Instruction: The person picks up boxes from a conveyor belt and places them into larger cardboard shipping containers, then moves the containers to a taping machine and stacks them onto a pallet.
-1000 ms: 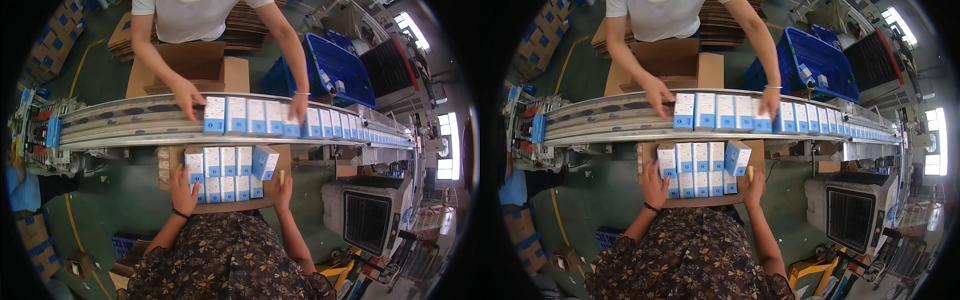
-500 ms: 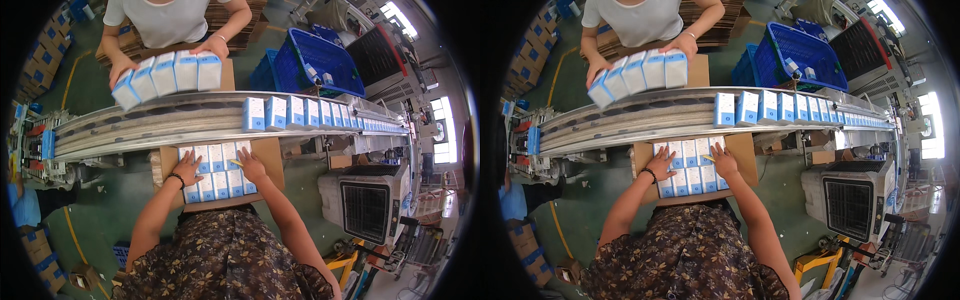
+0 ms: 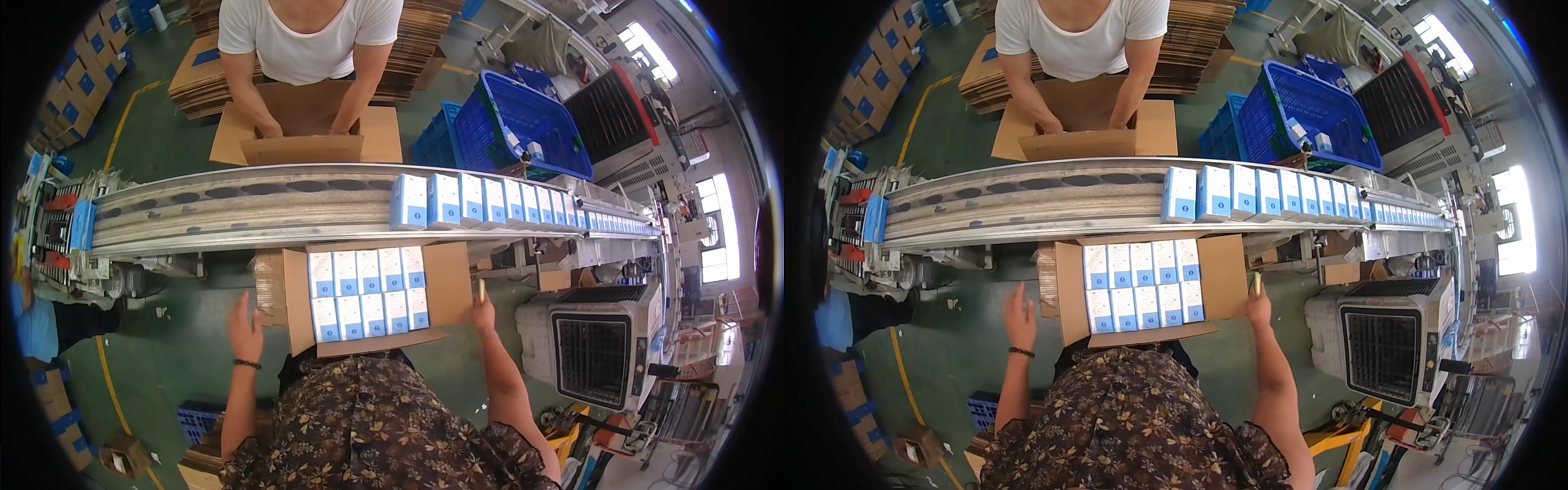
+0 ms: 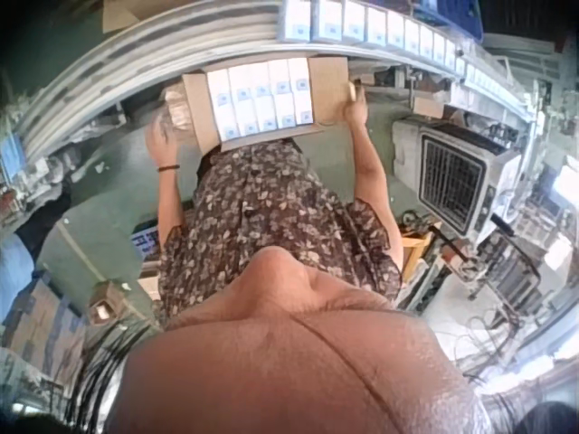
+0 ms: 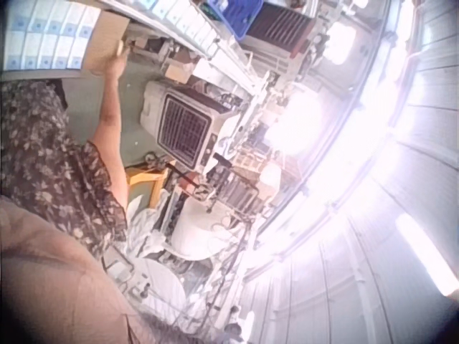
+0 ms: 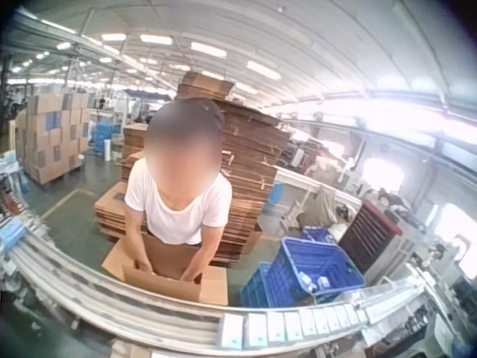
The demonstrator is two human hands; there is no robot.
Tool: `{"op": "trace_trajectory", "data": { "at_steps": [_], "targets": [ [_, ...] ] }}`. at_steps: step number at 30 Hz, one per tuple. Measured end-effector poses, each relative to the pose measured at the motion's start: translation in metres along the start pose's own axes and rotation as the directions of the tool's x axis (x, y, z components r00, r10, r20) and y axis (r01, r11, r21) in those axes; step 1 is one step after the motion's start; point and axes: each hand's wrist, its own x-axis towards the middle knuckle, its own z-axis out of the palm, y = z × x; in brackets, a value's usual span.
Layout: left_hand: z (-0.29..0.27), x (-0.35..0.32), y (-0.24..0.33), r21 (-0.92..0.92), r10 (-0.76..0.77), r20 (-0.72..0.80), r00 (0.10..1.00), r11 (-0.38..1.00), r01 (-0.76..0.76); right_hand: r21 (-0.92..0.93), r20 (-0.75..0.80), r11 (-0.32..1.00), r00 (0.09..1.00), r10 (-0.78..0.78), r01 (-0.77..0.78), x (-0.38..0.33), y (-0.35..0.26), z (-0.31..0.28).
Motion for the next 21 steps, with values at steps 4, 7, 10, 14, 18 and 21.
{"op": "trace_trajectory", "data": {
  "at_steps": [4, 7, 10, 14, 18, 21],
  "targets": [
    [0.035, -0.012, 0.007, 0.001, 0.225, 0.35, 0.909, 0.971, -0.241, 0.277, 0.27, 0.961, 0.959, -0.084, 0.006, -0.042, -0.016, -0.016],
    [0.062, 0.018, 0.058, -0.029, 0.433, 0.513, 0.741, 0.872, -0.489, 0.26, 0.523, 0.924, 0.763, -0.38, 0.282, -0.075, -0.076, -0.025],
    [0.111, 0.049, 0.076, 0.089, 0.442, 0.744, 0.501, 0.678, -0.73, 0.202, 0.743, 0.667, 0.331, -0.581, 0.718, -0.109, -0.121, -0.012],
    [0.148, 0.07, 0.075, 0.069, 0.311, 0.851, 0.423, 0.732, -0.677, 0.059, 0.694, 0.582, 0.385, -0.608, 0.811, -0.09, -0.126, -0.019],
    [0.152, 0.096, 0.078, -0.047, 0.249, 0.937, 0.247, 0.787, -0.615, 0.045, 0.717, 0.697, 0.463, -0.522, 0.716, -0.059, -0.15, 0.007],
    [0.106, 0.118, 0.135, 0.006, 0.09, 0.817, 0.569, 0.986, -0.164, -0.009, 0.528, 0.646, 0.552, -0.645, 0.764, -0.028, -0.133, 0.055]
  ]
}}
